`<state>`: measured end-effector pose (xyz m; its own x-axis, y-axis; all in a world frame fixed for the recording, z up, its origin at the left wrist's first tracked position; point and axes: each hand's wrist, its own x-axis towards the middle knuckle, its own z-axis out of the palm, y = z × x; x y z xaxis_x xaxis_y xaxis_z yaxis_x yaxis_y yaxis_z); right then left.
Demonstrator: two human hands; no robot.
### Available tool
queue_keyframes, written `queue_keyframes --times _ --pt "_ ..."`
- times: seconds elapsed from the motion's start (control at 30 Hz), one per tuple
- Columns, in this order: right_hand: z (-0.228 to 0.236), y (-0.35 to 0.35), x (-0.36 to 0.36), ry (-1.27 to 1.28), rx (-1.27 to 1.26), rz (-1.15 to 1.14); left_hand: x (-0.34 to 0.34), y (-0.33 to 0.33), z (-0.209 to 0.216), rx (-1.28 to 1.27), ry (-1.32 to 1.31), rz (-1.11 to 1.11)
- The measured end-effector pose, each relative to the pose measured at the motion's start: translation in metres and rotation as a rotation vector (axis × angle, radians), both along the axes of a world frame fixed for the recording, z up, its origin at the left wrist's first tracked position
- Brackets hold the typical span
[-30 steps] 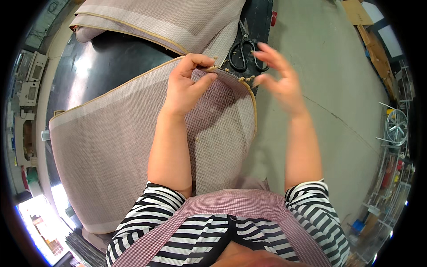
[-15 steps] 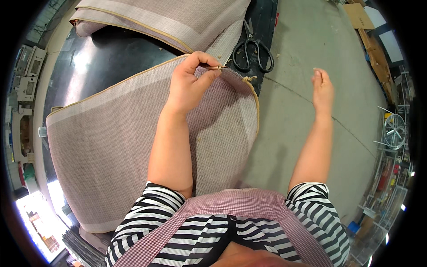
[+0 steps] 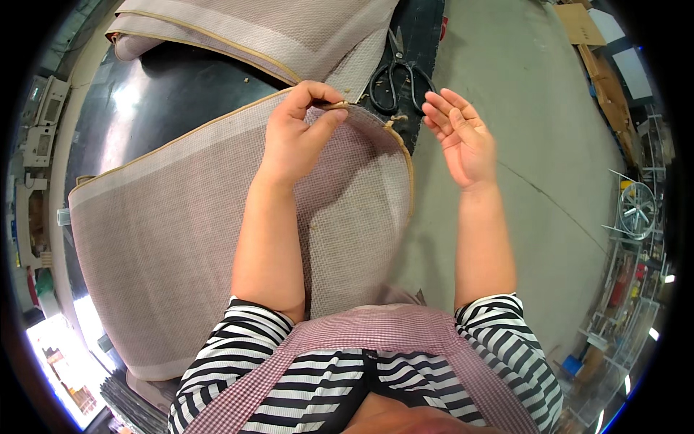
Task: The person trims excess material and threads from the edges of cushion covers using a pair of large shears, handling the covers one at a time on a work table.
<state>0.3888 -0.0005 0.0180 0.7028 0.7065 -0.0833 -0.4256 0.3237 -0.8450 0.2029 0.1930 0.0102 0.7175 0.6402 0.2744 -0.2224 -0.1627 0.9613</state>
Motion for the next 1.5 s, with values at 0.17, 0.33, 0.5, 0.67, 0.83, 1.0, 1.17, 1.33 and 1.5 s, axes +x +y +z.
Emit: queue_keyframes --times 0.17,0.33,0.5,0.67,0.83,1.0,1.17,1.33,1.5 --pt "-0.006 -0.006 0.007 0.067 0.123 0.054 0.0 0.0 0.0 0.037 0.0 -0.023" --pt "-0.016 -0.016 0.017 -0.385 -0.308 -0.039 0.001 0.001 0.001 0.056 -0.008 -0.007" --pt "0.011 0.023 -0.019 -1.474 -0.395 -0.039 -0.001 0.0 0.0 0.046 -0.006 0.013" --pt "-0.001 0.033 -0.017 -1.944 -0.449 0.038 0.001 -0.005 0.007 0.057 0.117 0.054" --pt "-0.003 0.024 -0.006 -1.864 -0.384 0.038 0.008 -0.018 0.015 0.076 0.158 0.095" --pt "0.011 0.028 -0.018 -2.0 -0.477 0.014 0.009 -0.013 0.011 0.04 0.159 0.123" --pt "0.02 0.036 -0.017 -2.177 -0.591 0.279 0.009 -0.02 0.009 -0.025 0.343 0.103" --pt "0.021 -0.061 0.1 -0.773 -0.677 0.092 0.018 -0.016 -0.009 0.067 0.192 0.202" --pt "-0.019 -0.348 0.343 -0.057 -0.005 -0.414 0.035 -0.024 -0.014 0.102 0.216 0.11"
